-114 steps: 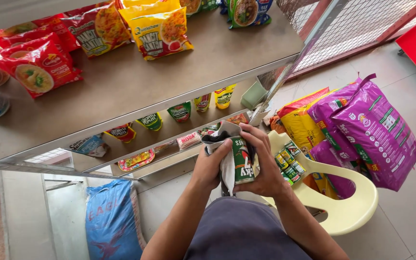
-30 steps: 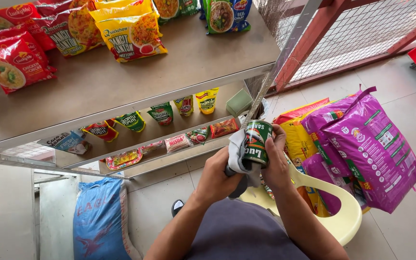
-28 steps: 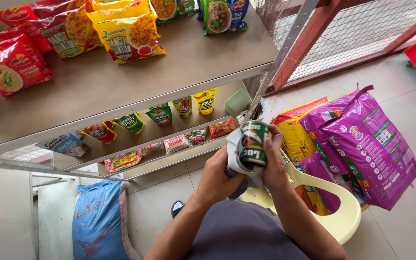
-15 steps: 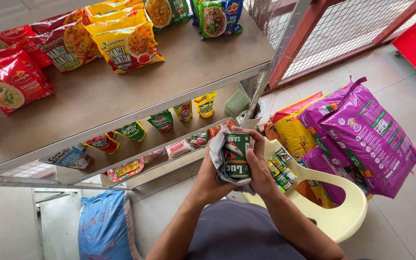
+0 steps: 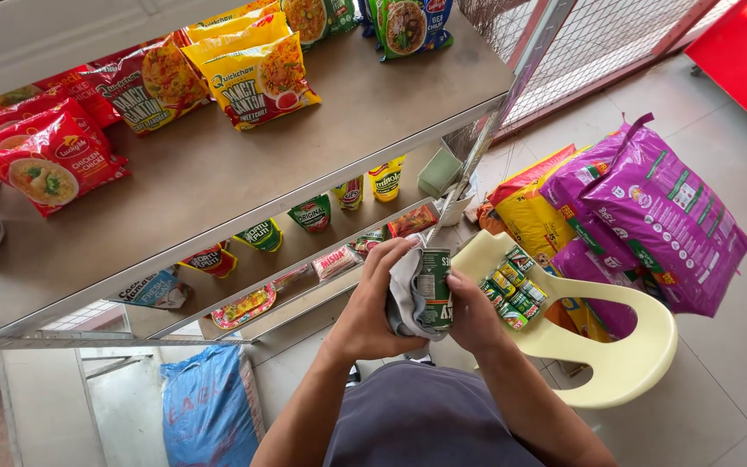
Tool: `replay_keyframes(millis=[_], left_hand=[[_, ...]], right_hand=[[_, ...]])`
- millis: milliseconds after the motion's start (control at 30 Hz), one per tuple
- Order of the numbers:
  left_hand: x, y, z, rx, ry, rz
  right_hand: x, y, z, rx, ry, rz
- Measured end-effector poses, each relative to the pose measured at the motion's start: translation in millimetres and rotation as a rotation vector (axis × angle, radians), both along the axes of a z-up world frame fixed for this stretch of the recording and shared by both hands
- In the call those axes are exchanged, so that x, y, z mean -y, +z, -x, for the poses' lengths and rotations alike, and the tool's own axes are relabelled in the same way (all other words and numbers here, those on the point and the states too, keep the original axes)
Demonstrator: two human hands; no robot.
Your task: Wiping canned goods with a cloth and organizing them on a grocery shelf.
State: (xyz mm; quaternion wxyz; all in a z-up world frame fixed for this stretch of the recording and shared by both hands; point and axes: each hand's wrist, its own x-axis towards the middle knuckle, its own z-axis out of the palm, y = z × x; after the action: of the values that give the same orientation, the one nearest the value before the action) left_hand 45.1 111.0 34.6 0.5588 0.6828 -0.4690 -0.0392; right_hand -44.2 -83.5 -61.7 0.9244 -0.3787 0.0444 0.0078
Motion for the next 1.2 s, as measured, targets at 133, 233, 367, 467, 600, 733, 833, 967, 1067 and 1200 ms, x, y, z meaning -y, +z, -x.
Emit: replay_keyframes(millis=[133,233,367,467,600,733,833,967,1067,1200], left_hand=[[-13.3,7.9,0.9,0.099,0.05,-0.042],[-20.8,11.5,3.1,0.291,0.119,-0.104],[-39.2,9.8,0.0,0.185,-0.021,-0.054],[-52.7,11.7,-1.0,-0.008,-0.156,-0.001],[-69.2,6.3,-3.2,0.018,-0.144,-0.057],[-83.2,3.1,-3.6,0.194,-0.084,-0.082],[-93.6,-2.5,-12.5,0.121,-0.124,-0.042],[-103.3,-22.0,-14.1,-0.063,-0.229,0.033],[-109.0,-11.5,-8.1,-0.066,-0.27,0.025],[-117.2,-0.6,-3.6,0.103,-0.175,-0.051]], right_hand=[[-20.3,23.8,3.1,-0.022,-0.109,0.462],[-39.5,26.6,1.1,0.111,-0.205,0.528],[-51.7,14.9,13.3,0.051,-0.177,0.492],[-61.1,-20.1,20.5,0.008,-0.09,-0.067],[-92.2,5.6,17.7,-0.061,-0.245,0.163],[-112.6,19.4,19.3,0.043,-0.267,0.415],[-111.8,-8.4,21.3,-0.106,-0.227,0.103],[-124.7,-1.3,25.4,-0.017,-0.181,-0.062],[-123.5,-27.2,26.6,-0.043,-0.17,-0.034],[-136.2,-3.6,17.1,-0.09,-0.24,0.206]])
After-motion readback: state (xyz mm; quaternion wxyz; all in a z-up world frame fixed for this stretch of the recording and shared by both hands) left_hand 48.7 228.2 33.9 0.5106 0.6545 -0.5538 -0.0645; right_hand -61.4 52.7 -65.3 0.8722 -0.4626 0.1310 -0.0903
